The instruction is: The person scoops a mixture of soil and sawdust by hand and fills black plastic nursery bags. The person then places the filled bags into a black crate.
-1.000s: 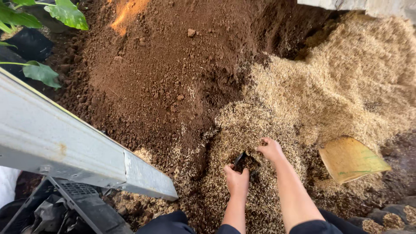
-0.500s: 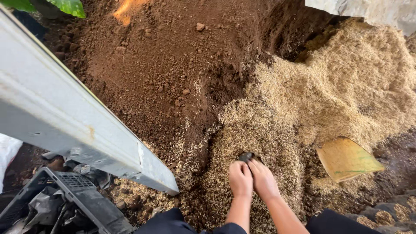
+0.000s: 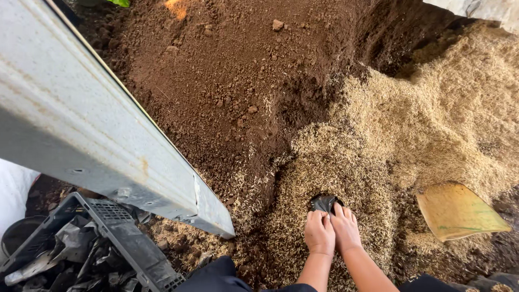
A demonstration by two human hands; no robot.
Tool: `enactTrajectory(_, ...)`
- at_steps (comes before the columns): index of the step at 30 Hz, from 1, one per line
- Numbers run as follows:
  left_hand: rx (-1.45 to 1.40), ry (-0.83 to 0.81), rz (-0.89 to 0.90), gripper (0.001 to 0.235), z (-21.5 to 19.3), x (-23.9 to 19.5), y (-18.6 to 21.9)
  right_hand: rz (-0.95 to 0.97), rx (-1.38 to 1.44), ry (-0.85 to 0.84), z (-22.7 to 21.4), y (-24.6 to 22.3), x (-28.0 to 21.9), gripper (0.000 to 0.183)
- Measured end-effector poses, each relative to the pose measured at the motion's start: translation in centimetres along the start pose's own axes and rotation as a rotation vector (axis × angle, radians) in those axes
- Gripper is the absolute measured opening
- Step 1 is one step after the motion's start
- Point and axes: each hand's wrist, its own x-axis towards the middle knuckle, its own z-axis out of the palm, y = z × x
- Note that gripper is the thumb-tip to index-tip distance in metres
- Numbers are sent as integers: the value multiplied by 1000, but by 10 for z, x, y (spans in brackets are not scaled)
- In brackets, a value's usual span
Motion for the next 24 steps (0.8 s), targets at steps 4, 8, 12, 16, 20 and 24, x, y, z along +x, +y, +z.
enactTrajectory(4, -175, -226, -365, 18, -37, 39, 25, 1, -31, -144, -30, 0, 11, 38)
enactTrajectory(8, -204, -157, -326, 27, -76, 87, 26, -127, 139, -108, -44, 19, 3, 39)
enactTrajectory(12, -9, -355, -372, 28, -77, 92, 28, -161, 259, 120, -45, 17, -11, 38)
enactTrajectory(16, 151, -447, -148, 33, -59, 77, 38, -99, 157, 154, -36, 9, -18, 36)
enactTrajectory(20, 425, -470, -23, 43, -43, 79, 43, 265, 460, 489, -24, 19, -11, 25)
enactTrajectory(24, 574, -482, 132, 24, -28, 81, 29, 801, 800, -66, -3, 30, 5, 51)
